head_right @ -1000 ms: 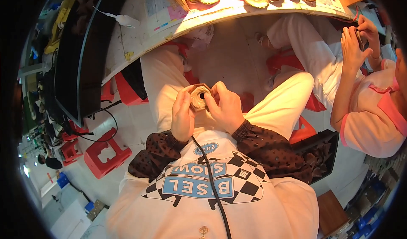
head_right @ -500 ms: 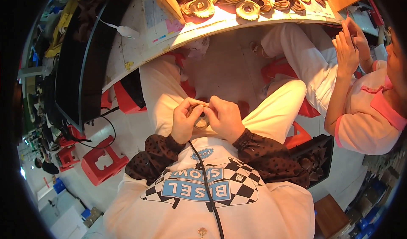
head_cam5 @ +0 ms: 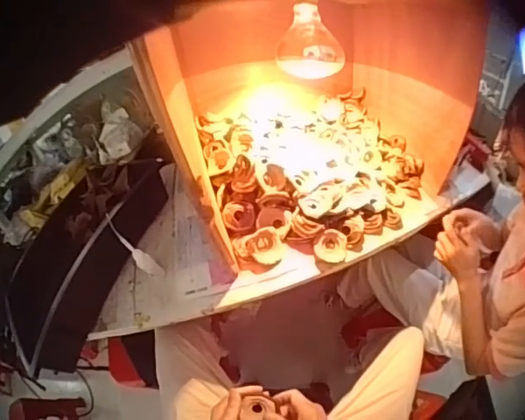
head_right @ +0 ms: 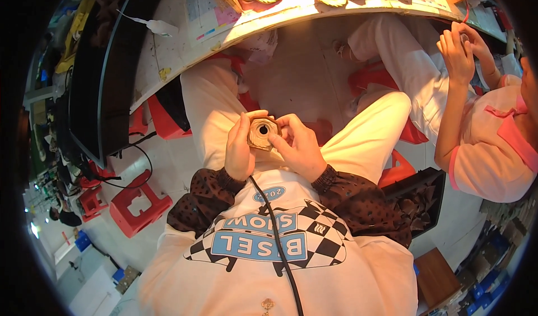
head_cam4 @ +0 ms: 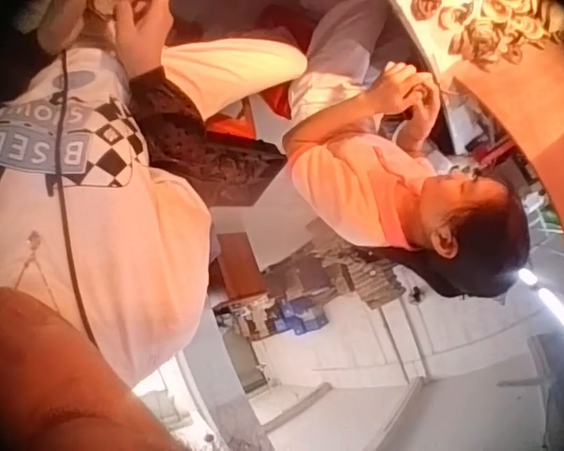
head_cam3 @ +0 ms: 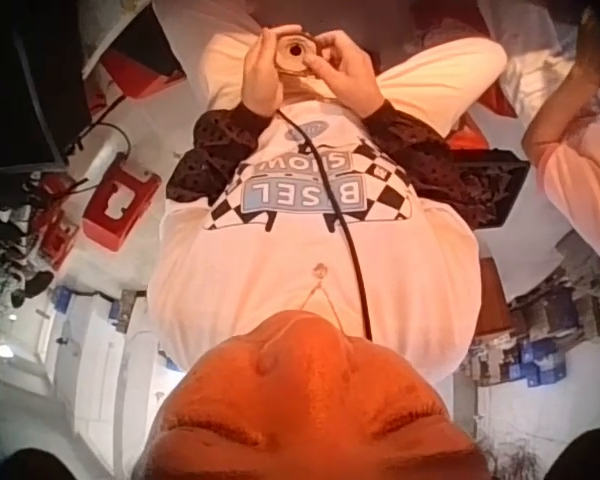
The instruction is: The person applies glue from a glue bottle to small circular plastic components and assembles them by hand.
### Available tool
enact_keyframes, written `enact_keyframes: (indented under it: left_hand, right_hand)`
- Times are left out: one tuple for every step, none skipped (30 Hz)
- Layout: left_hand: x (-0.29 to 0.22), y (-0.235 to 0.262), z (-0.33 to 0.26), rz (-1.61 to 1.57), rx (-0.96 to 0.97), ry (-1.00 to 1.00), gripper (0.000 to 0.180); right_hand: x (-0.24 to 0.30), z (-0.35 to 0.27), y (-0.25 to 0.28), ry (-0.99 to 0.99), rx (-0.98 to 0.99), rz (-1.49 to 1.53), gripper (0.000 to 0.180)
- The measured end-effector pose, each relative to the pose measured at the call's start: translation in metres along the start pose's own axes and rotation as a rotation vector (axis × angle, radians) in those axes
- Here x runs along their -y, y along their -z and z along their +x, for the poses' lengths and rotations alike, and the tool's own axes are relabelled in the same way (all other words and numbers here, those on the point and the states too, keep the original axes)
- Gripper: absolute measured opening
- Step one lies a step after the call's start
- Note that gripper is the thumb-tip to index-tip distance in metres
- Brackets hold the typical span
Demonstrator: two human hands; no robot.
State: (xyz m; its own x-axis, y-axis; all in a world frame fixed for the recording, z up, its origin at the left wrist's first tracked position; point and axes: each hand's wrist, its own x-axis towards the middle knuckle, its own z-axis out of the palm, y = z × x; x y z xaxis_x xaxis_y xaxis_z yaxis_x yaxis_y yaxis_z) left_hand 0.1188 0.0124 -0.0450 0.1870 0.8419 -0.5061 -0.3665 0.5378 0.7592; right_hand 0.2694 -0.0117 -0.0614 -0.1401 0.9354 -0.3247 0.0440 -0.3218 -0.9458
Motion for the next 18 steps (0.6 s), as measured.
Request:
enact_keyframes:
  left_hand:
    - [-0.001, -0.001, -0.001, -0.029, -0.003, 0.009, 0.044]
    - [-0.001, 0.0, 0.0, -0.021, 0.02, 0.005, 0.05]
    - [-0.002, 0.001, -0.001, -0.019, 0.022, 0.008, 0.05]
    - [-0.003, 0.001, -0.001, -0.032, 0.031, 0.018, 0.048]
    - [-0.004, 0.001, -0.001, -0.046, 0.04, 0.029, 0.047]
    - [-0.004, 0.002, 0.001, -0.046, 0.039, 0.03, 0.047]
    - [-0.004, 0.003, 0.002, -0.046, 0.076, 0.048, 0.046]
    - [-0.004, 0.004, 0.003, -0.046, 0.114, 0.066, 0.044]
    - [-0.005, 0.003, 0.002, -0.046, 0.11, 0.069, 0.044]
    - [-0.006, 0.002, 0.002, -0.062, 0.151, 0.1, 0.043]
    - [-0.006, 0.001, 0.001, -0.079, 0.191, 0.13, 0.041]
    - [-0.004, -0.001, 0.001, -0.023, 0.21, 0.095, 0.042]
    - [-0.003, -0.002, 0.001, -0.024, 0.206, 0.099, 0.042]
    - [-0.002, -0.003, 0.002, -0.011, 0.204, 0.076, 0.043]
    - [-0.002, -0.004, 0.002, 0.001, 0.202, 0.053, 0.044]
    - [-0.002, -0.005, 0.002, 0.001, 0.201, 0.058, 0.044]
    - [-0.003, -0.005, 0.002, -0.007, 0.206, 0.069, 0.046]
    - [-0.003, -0.005, 0.002, -0.015, 0.211, 0.079, 0.047]
  right_hand:
    - [-0.002, 0.0, 0.0, -0.026, 0.004, 0.045, 0.021]
    - [-0.003, 0.0, 0.0, -0.027, 0.001, 0.048, 0.021]
    - [-0.004, 0.0, 0.0, -0.021, -0.013, 0.06, 0.02]
    - [-0.005, 0.0, 0.0, -0.014, -0.026, 0.071, 0.019]
    - [-0.005, 0.0, 0.001, -0.015, -0.026, 0.073, 0.019]
    - [-0.005, 0.0, 0.002, -0.004, -0.036, 0.066, 0.018]
    - [-0.005, 0.0, 0.002, 0.006, -0.046, 0.06, 0.017]
    - [-0.005, 0.0, 0.001, 0.002, -0.045, 0.062, 0.017]
    - [-0.004, 0.0, -0.001, -0.001, -0.089, 0.116, 0.016]
    - [-0.003, 0.001, -0.001, -0.004, -0.134, 0.17, 0.015]
    - [-0.003, 0.001, 0.0, -0.009, -0.133, 0.172, 0.015]
    - [-0.003, 0.001, 0.001, 0.016, -0.142, 0.105, 0.015]
    - [-0.001, 0.002, 0.002, 0.042, -0.15, 0.038, 0.015]
    - [0.002, 0.001, 0.002, 0.037, -0.148, 0.04, 0.015]
    - [0.007, 0.001, 0.002, 0.032, -0.159, -0.006, 0.016]
    - [0.009, 0.0, 0.002, 0.026, -0.172, -0.052, 0.016]
    - [0.005, 0.001, 0.002, 0.022, -0.173, -0.051, 0.016]
    - [-0.002, 0.004, 0.002, 0.011, -0.177, -0.023, 0.017]
